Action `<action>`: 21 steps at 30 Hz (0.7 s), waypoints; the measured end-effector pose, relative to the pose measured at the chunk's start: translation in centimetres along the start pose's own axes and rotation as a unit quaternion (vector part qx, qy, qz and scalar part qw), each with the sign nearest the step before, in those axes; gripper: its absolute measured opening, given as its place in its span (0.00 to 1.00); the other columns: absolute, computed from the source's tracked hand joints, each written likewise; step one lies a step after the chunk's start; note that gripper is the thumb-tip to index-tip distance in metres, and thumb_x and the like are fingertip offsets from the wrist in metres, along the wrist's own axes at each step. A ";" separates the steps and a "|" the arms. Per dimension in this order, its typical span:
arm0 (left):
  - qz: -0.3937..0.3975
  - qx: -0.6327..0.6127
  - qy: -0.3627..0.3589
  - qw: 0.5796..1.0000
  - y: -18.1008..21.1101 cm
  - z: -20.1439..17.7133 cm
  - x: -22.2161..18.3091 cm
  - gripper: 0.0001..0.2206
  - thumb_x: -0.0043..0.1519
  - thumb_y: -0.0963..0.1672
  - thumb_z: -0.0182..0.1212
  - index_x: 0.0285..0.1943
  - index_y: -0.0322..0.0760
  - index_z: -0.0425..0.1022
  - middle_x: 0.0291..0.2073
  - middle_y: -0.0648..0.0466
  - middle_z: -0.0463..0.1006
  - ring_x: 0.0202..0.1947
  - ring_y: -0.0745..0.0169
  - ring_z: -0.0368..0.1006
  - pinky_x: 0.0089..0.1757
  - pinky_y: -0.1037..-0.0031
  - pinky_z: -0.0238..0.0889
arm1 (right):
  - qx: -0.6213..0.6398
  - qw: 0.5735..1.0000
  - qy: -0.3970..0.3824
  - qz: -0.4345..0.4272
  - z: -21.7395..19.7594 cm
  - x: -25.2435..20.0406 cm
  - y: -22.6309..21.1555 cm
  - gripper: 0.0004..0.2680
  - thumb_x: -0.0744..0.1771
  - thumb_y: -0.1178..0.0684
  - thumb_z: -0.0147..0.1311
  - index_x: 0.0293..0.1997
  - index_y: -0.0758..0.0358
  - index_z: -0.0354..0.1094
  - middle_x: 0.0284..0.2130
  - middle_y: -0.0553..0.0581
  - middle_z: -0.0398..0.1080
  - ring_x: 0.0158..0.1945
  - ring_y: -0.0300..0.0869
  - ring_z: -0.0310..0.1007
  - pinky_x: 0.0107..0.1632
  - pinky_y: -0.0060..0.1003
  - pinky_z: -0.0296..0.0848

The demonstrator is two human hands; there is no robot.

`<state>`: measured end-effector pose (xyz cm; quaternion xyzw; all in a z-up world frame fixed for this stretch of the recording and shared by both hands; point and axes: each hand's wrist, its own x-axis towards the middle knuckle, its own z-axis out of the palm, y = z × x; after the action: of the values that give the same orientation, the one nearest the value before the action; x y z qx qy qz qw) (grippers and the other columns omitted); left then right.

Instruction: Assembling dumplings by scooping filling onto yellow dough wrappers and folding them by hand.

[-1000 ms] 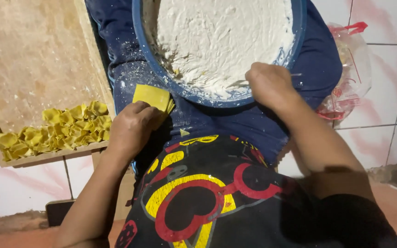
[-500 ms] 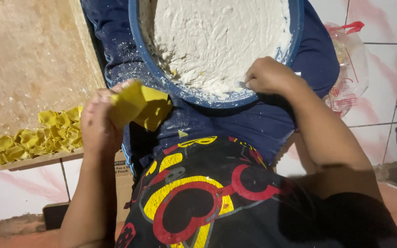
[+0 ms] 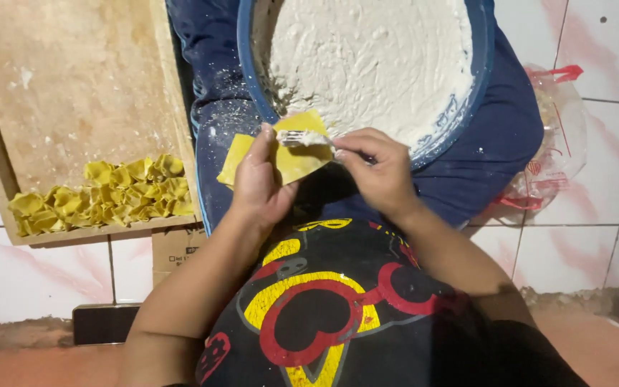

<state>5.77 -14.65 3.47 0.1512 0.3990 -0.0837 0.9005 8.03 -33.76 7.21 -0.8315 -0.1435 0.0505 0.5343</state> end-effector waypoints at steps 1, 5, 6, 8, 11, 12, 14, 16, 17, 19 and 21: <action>0.002 0.000 0.000 1.000 0.1 -0.5 0.4 0.18 0.67 0.49 0.54 0.59 0.31 0.72 0.51 0.36 0.80 0.48 0.39 0.79 0.55 0.42 0.70 | 0.001 1.000 -0.001 -0.002 0.4 -0.2 0.2 0.06 0.65 0.62 0.65 0.44 0.62 0.81 0.37 0.56 0.79 0.43 0.45 0.80 0.50 0.38 0.76; 0.000 -0.039 -0.003 0.999 0.6 -2.0 1.1 0.16 0.69 0.48 0.52 0.58 0.31 0.69 0.51 0.32 0.78 0.50 0.35 0.78 0.56 0.37 0.67 | 0.004 0.998 0.036 -0.052 1.1 -0.9 0.4 0.06 0.64 0.66 0.66 0.41 0.63 0.81 0.35 0.58 0.78 0.39 0.47 0.80 0.46 0.39 0.78; 0.006 -0.039 -0.002 0.999 0.9 -2.3 1.0 0.16 0.69 0.47 0.52 0.58 0.31 0.69 0.51 0.33 0.78 0.50 0.35 0.78 0.56 0.36 0.66 | 0.000 0.997 0.040 -0.062 1.0 -1.1 0.4 0.06 0.63 0.66 0.66 0.41 0.64 0.81 0.34 0.58 0.78 0.38 0.47 0.81 0.45 0.39 0.78; 0.024 -0.044 -0.003 0.999 1.8 -2.7 1.0 0.15 0.69 0.47 0.51 0.57 0.29 0.69 0.49 0.34 0.78 0.47 0.37 0.79 0.54 0.40 0.70 | 0.007 0.997 0.043 -0.063 0.5 -1.4 0.4 0.06 0.64 0.67 0.65 0.41 0.64 0.81 0.33 0.59 0.78 0.36 0.48 0.79 0.42 0.40 0.77; 0.066 -0.007 -0.018 0.998 3.6 -1.7 -0.5 0.16 0.68 0.48 0.52 0.56 0.31 0.71 0.45 0.38 0.80 0.43 0.43 0.81 0.53 0.46 0.74 | -0.014 0.996 0.046 -0.078 -0.7 -1.1 0.8 0.06 0.65 0.67 0.62 0.42 0.66 0.80 0.34 0.60 0.78 0.34 0.49 0.78 0.39 0.41 0.76; 0.088 0.037 -0.030 0.995 4.2 -1.3 -1.3 0.17 0.67 0.51 0.53 0.55 0.35 0.72 0.43 0.40 0.81 0.43 0.45 0.81 0.54 0.47 0.75 | -0.041 0.994 0.047 -0.088 -1.1 -1.1 1.1 0.07 0.65 0.67 0.61 0.44 0.66 0.80 0.35 0.61 0.78 0.34 0.50 0.78 0.38 0.42 0.75; 0.073 0.079 -0.044 0.993 4.1 -0.8 -1.4 0.19 0.67 0.53 0.51 0.56 0.35 0.71 0.44 0.40 0.81 0.42 0.46 0.81 0.53 0.48 0.76 | -0.035 0.993 0.041 -0.108 -0.9 -0.6 0.5 0.08 0.65 0.67 0.60 0.47 0.66 0.79 0.36 0.61 0.77 0.34 0.50 0.77 0.37 0.41 0.75; 0.058 0.124 -0.058 0.989 3.8 0.0 -1.9 0.22 0.67 0.54 0.49 0.57 0.34 0.71 0.44 0.40 0.81 0.41 0.47 0.82 0.51 0.50 0.76 | -0.029 0.990 0.038 -0.129 -0.1 0.0 0.1 0.10 0.65 0.67 0.59 0.50 0.66 0.79 0.36 0.61 0.76 0.33 0.50 0.76 0.36 0.40 0.74; 0.037 0.162 -0.063 0.984 3.6 0.5 -2.3 0.23 0.67 0.56 0.47 0.57 0.35 0.71 0.42 0.43 0.80 0.40 0.49 0.81 0.50 0.53 0.77 | -0.004 0.988 0.033 -0.150 0.6 0.4 0.0 0.10 0.64 0.63 0.64 0.50 0.63 0.79 0.37 0.59 0.75 0.31 0.45 0.72 0.34 0.38 0.73; 0.015 0.202 -0.068 0.977 3.4 1.6 -3.3 0.24 0.68 0.57 0.45 0.57 0.35 0.71 0.41 0.45 0.80 0.39 0.51 0.81 0.48 0.56 0.78 | 0.021 0.985 0.031 -0.170 1.2 1.1 -0.7 0.11 0.64 0.59 0.69 0.50 0.60 0.80 0.38 0.57 0.74 0.28 0.41 0.68 0.33 0.35 0.71; -0.009 0.294 -0.099 0.951 3.5 2.6 -4.5 0.27 0.68 0.58 0.42 0.55 0.34 0.74 0.44 0.46 0.78 0.47 0.49 0.79 0.57 0.55 0.68 | -0.006 0.978 0.011 -0.209 1.0 1.8 -1.9 0.05 0.65 0.67 0.62 0.37 0.61 0.80 0.40 0.59 0.73 0.27 0.43 0.70 0.34 0.36 0.73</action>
<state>5.53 -12.10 9.14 0.3970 0.2669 -0.2201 0.8501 9.18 -31.57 8.66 -0.7871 -0.3083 -0.0721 0.5293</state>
